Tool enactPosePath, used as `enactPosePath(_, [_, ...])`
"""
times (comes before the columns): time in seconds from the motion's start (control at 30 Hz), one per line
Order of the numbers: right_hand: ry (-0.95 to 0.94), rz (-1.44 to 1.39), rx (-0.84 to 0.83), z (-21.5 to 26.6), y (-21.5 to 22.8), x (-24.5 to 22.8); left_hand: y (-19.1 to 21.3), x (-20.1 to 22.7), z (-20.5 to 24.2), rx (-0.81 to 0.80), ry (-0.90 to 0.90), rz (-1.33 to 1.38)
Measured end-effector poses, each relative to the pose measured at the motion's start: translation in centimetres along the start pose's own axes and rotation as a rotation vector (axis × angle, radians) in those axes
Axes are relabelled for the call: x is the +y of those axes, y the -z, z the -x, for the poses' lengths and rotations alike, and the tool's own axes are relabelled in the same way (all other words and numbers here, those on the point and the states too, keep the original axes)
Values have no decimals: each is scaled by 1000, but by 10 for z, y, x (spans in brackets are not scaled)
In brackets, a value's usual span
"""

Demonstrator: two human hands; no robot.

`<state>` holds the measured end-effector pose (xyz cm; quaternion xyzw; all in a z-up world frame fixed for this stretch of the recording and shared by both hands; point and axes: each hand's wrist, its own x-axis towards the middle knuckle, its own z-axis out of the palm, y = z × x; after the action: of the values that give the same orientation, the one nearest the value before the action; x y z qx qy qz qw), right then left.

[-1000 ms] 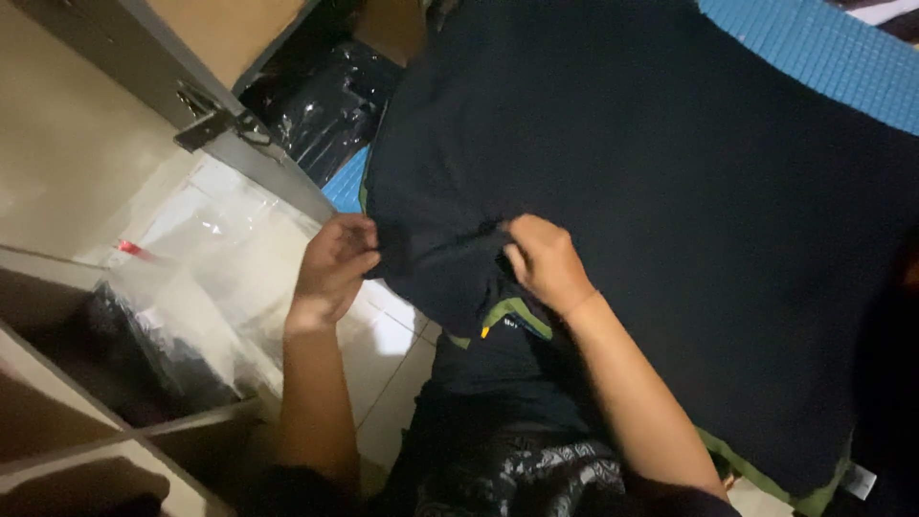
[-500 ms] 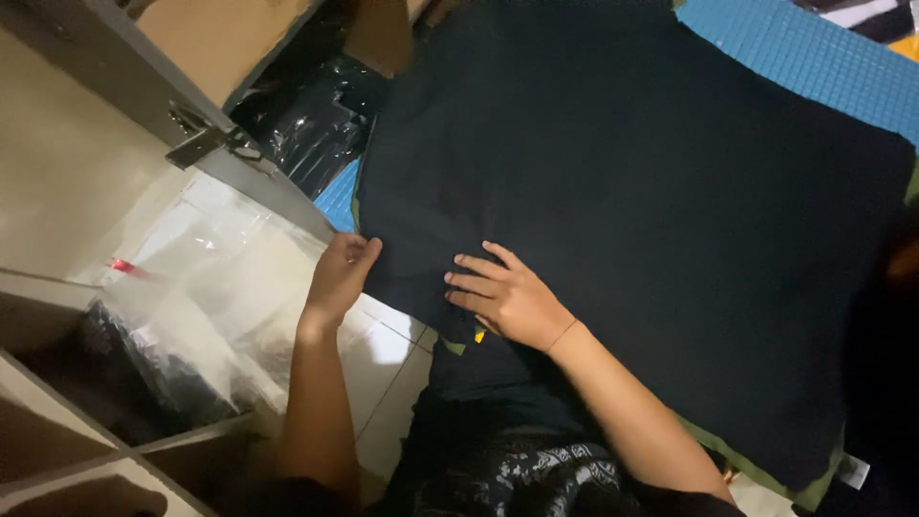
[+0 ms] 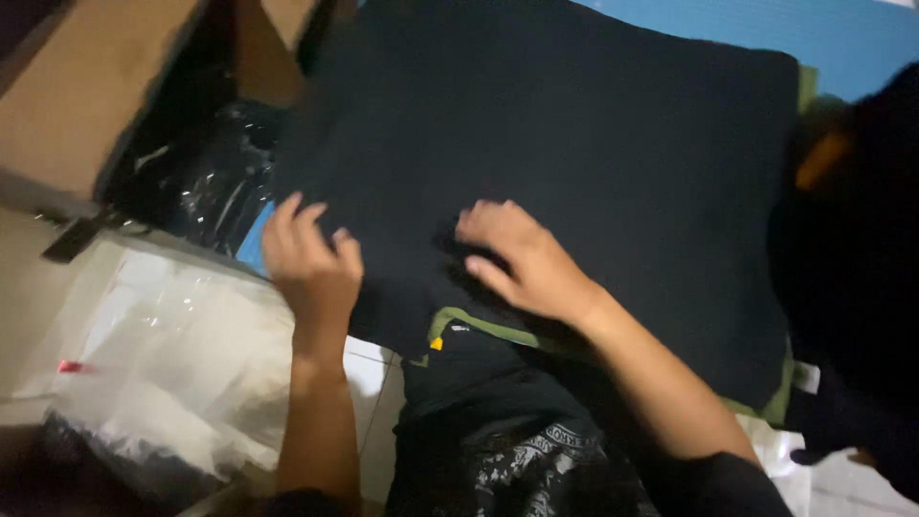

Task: Folding a black graphic t-shirt on a blue work mat.

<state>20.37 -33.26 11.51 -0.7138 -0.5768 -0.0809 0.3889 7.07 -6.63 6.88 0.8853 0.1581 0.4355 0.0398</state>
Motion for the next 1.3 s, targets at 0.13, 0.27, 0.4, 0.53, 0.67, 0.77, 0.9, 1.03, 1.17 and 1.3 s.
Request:
enactPosePath(0.13, [-276,443,-331,0,-23,26,-37,55,-59,-293,-243,193])
enactPosePath(0.27, [-429,557,-507,23,-14,35,-68,55,-71,-925,-239,70])
enactPosePath(0.4, [-601,722,-344,85,35,54,-58,32,-72,-1029,-55,-175])
enactPosePath(0.53, [-848,817,-332,134,100,67,-61,13,-72,-1021,131,-180])
enactPosePath(0.67, [-1161,787,-290,178,129,96,-85,25,-73,-1029,297,-275])
enactPosePath(0.77, [-1267,827,-271,165,130,94,-91,52,-87,-982,169,-235])
enactPosePath(0.9, [-659,989,-152,92,91,86,-133,88,-97,-959,-371,23])
enactPosePath(1.03, [-454,772,-463,28,36,109,-169,116,-116,-1094,-407,135])
enactPosePath(1.17, [-681,650,-567,7,38,140,-195,94,-139,-1041,-324,63])
enactPosePath(1.3, [-698,663,-265,41,76,189,-197,56,-173,-1028,-139,-31])
